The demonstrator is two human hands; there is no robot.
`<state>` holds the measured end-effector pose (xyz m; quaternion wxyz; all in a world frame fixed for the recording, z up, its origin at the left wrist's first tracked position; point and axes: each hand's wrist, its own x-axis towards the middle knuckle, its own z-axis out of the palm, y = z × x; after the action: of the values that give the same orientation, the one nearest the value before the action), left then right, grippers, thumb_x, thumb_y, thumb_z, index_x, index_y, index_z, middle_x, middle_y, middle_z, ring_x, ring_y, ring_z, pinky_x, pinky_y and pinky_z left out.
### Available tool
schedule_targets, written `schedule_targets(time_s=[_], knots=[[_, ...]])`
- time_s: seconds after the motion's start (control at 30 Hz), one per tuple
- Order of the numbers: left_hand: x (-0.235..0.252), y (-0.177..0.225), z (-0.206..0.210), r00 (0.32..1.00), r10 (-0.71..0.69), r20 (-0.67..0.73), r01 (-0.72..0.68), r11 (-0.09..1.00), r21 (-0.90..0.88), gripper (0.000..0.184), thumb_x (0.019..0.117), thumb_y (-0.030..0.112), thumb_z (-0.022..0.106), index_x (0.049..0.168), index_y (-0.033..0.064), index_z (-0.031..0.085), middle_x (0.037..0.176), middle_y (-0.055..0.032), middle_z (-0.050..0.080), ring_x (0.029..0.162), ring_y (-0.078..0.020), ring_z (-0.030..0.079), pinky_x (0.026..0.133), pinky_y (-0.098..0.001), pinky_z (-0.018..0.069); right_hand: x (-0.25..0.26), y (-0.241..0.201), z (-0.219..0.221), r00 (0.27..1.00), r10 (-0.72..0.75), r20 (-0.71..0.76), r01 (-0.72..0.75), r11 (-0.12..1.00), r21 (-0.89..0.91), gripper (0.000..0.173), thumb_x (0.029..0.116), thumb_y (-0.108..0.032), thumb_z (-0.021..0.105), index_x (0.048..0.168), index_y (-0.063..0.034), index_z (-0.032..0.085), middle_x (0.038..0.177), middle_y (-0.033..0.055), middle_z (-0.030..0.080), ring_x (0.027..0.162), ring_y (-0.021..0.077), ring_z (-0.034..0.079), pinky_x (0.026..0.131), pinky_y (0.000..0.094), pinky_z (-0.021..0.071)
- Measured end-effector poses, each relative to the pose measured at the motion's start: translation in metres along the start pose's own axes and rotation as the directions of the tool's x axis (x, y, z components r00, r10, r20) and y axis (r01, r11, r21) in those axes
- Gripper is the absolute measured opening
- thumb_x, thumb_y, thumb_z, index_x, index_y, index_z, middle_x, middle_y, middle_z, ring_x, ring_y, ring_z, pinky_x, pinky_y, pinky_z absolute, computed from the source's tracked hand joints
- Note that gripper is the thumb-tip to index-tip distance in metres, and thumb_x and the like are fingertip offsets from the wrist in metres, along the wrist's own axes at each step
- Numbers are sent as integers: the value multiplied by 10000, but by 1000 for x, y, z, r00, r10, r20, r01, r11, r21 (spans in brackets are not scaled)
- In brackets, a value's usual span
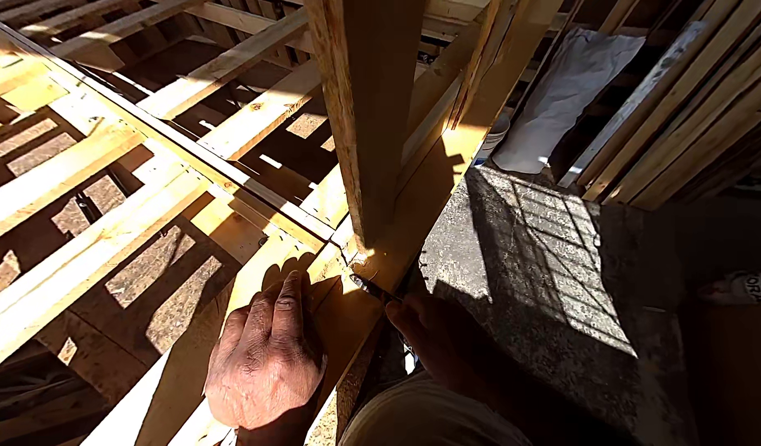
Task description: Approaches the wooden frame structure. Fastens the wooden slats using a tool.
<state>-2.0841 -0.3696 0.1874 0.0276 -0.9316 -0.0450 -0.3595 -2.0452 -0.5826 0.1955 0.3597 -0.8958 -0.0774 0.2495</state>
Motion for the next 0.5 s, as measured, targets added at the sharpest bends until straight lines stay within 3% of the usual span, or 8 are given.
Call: schedule_targets(time_s=[0.33, 0.37, 0.43, 0.5], knots=[[1, 2, -2, 1000, -6, 4, 6, 1000, -21, 287, 1013, 230, 558, 1151, 133, 791, 972, -89, 768, 857, -302, 716, 678, -438, 541, 3, -34, -22, 989, 135, 64, -114, 961, -253, 508, 1096, -519, 345, 840, -156, 592, 689, 9, 527, 656, 152, 576, 608, 351, 476], [0, 1, -3, 1000, -8, 9, 8, 1000, -27, 288, 1012, 221, 555, 1157, 134, 789, 971, -91, 766, 857, -304, 714, 675, -439, 541, 3, -36, -19, 992, 121, 33, -104, 942, -320, 510, 1095, -513, 343, 848, -151, 604, 711, 17, 548, 702, 169, 600, 638, 365, 490], [-1, 0, -3, 1000, -12, 20, 13, 999, -37, 290, 1008, 204, 551, 1173, 146, 783, 978, -87, 767, 864, -304, 714, 677, -434, 541, 3, -37, -9, 996, 81, -29, -85, 889, -449, 520, 1090, -495, 344, 929, -124, 671, 854, 55, 624, 925, 233, 640, 819, 419, 512], [0, 1, -4, 1000, -15, 24, 16, 999, -43, 292, 1010, 193, 548, 1182, 154, 781, 979, -78, 767, 863, -297, 713, 665, -428, 536, 7, -30, 0, 995, 0, -95, -48, 864, -501, 535, 1081, -495, 351, 920, -124, 700, 872, 58, 655, 978, 248, 643, 876, 433, 492]])
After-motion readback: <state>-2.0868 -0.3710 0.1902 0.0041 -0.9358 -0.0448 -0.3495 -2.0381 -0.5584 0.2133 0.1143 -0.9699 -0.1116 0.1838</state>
